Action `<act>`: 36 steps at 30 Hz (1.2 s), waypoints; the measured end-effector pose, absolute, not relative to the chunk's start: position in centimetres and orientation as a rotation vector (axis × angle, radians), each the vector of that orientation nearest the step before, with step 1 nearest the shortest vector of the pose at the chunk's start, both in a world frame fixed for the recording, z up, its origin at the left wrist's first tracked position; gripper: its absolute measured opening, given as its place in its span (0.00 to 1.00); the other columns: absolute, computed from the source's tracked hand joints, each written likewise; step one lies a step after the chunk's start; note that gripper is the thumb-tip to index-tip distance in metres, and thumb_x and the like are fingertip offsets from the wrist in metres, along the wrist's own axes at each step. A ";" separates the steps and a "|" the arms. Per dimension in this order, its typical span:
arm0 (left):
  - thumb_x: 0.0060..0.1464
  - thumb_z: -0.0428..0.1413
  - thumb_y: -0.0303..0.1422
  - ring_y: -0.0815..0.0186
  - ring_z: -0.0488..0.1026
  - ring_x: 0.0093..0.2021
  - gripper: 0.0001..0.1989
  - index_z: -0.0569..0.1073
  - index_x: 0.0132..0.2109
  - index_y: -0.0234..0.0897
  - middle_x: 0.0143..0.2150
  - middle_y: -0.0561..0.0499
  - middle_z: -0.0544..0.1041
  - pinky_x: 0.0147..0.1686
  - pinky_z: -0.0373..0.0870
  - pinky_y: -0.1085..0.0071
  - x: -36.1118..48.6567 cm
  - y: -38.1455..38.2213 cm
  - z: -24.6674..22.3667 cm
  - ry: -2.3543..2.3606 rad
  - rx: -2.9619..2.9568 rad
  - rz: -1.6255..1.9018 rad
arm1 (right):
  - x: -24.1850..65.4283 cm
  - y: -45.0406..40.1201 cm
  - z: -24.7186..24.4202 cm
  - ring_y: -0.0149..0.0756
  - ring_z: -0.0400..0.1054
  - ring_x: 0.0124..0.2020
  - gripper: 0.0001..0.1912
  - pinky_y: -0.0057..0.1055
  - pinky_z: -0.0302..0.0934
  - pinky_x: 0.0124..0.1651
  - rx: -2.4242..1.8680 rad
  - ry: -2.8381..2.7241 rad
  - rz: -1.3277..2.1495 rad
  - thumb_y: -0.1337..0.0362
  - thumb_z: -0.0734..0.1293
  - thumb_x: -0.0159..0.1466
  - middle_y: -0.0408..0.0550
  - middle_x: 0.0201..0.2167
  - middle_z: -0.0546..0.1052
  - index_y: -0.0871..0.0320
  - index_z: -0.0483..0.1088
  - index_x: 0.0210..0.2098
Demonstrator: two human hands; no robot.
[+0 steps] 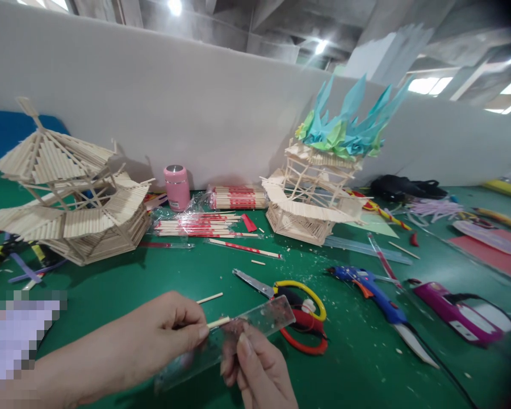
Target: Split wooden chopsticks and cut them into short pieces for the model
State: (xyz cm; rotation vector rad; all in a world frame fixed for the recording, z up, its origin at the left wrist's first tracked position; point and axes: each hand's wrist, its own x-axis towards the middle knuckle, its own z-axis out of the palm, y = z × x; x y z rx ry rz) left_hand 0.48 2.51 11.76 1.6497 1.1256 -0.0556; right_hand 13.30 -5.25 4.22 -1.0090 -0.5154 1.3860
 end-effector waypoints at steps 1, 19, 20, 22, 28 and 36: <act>0.48 0.44 0.42 0.67 0.62 0.29 0.14 0.65 0.24 0.38 0.23 0.56 0.65 0.30 0.58 0.72 0.5 2.5 11.8 1.125 1.655 -0.059 | 13.3 -5.2 4.2 0.23 0.55 0.17 0.17 0.20 0.49 0.21 -1.017 -0.528 1.387 0.50 0.68 0.50 0.42 0.15 0.67 0.60 0.74 0.25; 0.49 0.44 0.44 0.67 0.61 0.30 0.16 0.67 0.28 0.38 0.26 0.56 0.63 0.30 0.59 0.73 0.4 2.6 12.0 1.104 1.689 -0.070 | 14.1 -4.9 3.6 0.24 0.55 0.16 0.19 0.21 0.48 0.19 -0.977 -0.729 1.355 0.52 0.65 0.54 0.42 0.15 0.65 0.61 0.70 0.18; 0.49 0.44 0.43 0.68 0.61 0.29 0.16 0.67 0.27 0.37 0.25 0.57 0.63 0.29 0.59 0.73 0.4 2.6 12.0 1.093 1.682 -0.070 | 14.2 -4.9 3.6 0.25 0.55 0.16 0.18 0.22 0.48 0.19 -0.976 -0.735 1.350 0.52 0.65 0.54 0.42 0.15 0.65 0.61 0.71 0.20; 0.50 0.44 0.42 0.69 0.60 0.28 0.15 0.66 0.26 0.37 0.23 0.57 0.62 0.28 0.57 0.74 0.3 2.6 11.8 1.064 1.676 -0.071 | 14.2 -4.9 3.5 0.24 0.54 0.16 0.18 0.22 0.47 0.19 -0.982 -0.739 1.347 0.51 0.64 0.54 0.42 0.14 0.65 0.61 0.73 0.25; 0.49 0.46 0.42 0.71 0.58 0.25 0.14 0.65 0.24 0.37 0.22 0.59 0.60 0.25 0.54 0.75 0.1 2.4 10.8 1.035 1.617 -0.025 | 14.2 -5.1 3.4 0.24 0.54 0.15 0.19 0.21 0.47 0.18 -1.023 -0.766 1.341 0.50 0.64 0.54 0.41 0.13 0.65 0.61 0.74 0.29; 0.51 0.45 0.39 0.70 0.60 0.26 0.13 0.64 0.25 0.38 0.23 0.58 0.63 0.26 0.56 0.75 0.1 2.3 11.0 1.048 1.631 -0.037 | 14.3 -5.2 3.8 0.23 0.54 0.16 0.20 0.21 0.47 0.19 -1.084 -0.739 1.342 0.49 0.65 0.53 0.41 0.14 0.65 0.62 0.73 0.26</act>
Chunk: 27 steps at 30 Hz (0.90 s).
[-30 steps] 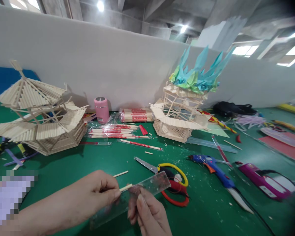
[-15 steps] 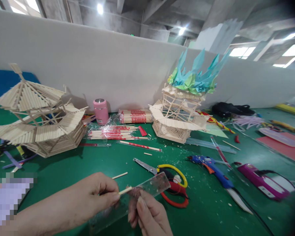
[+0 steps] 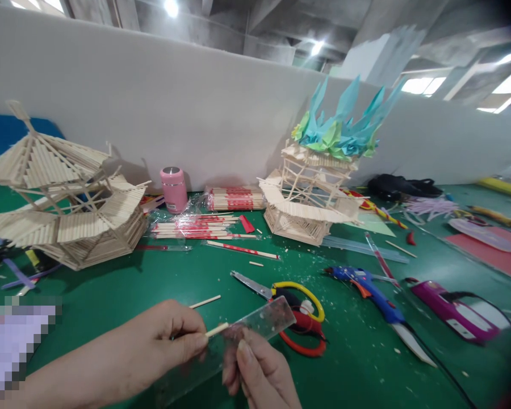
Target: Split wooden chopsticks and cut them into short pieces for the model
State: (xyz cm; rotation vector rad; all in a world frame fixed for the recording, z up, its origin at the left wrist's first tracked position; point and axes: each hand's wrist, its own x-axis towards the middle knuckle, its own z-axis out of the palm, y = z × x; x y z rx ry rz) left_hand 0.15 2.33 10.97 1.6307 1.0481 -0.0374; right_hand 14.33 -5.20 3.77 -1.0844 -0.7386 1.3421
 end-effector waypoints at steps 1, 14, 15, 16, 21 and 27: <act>0.51 0.44 0.39 0.70 0.60 0.27 0.13 0.64 0.25 0.38 0.23 0.58 0.63 0.26 0.57 0.75 0.2 2.3 10.9 1.058 1.635 -0.037 | 14.4 -5.2 3.8 0.23 0.54 0.16 0.20 0.21 0.47 0.19 -1.083 -0.745 1.336 0.49 0.65 0.53 0.41 0.14 0.65 0.62 0.73 0.26; 0.52 0.42 0.41 0.71 0.56 0.23 0.15 0.62 0.24 0.38 0.22 0.59 0.57 0.23 0.55 0.75 0.2 1.8 10.5 1.063 1.649 -0.038 | 14.6 -5.5 4.4 0.22 0.55 0.09 0.19 0.20 0.50 0.15 -1.109 -0.628 1.534 0.51 0.67 0.51 0.41 0.12 0.70 0.61 0.70 0.33; 0.52 0.42 0.41 0.71 0.56 0.23 0.15 0.64 0.25 0.38 0.22 0.58 0.58 0.23 0.56 0.75 0.3 1.8 10.5 1.071 1.652 -0.037 | 14.6 -5.5 4.4 0.22 0.56 0.09 0.19 0.20 0.51 0.15 -1.118 -0.626 1.526 0.52 0.68 0.50 0.41 0.12 0.70 0.61 0.70 0.32; 0.52 0.42 0.41 0.71 0.57 0.23 0.15 0.65 0.25 0.38 0.22 0.58 0.59 0.23 0.56 0.75 0.5 1.7 10.6 1.080 1.653 -0.038 | 14.5 -5.5 4.4 0.23 0.56 0.09 0.18 0.20 0.52 0.14 -1.131 -0.626 1.515 0.53 0.69 0.49 0.40 0.12 0.69 0.61 0.70 0.32; 0.49 0.42 0.44 0.69 0.59 0.25 0.17 0.68 0.26 0.38 0.23 0.57 0.61 0.24 0.58 0.75 1.0 1.4 11.1 1.169 1.673 -0.040 | 13.8 -5.4 4.4 0.23 0.54 0.10 0.18 0.20 0.52 0.13 -1.174 -0.595 1.447 0.53 0.71 0.45 0.35 0.10 0.63 0.60 0.70 0.29; 0.50 0.41 0.43 0.69 0.57 0.25 0.17 0.66 0.26 0.38 0.22 0.57 0.58 0.24 0.57 0.74 0.9 1.1 11.0 1.135 1.673 -0.027 | 13.3 -5.3 4.2 0.24 0.55 0.12 0.16 0.21 0.54 0.15 -1.170 -0.603 1.391 0.53 0.71 0.46 0.36 0.11 0.63 0.59 0.70 0.27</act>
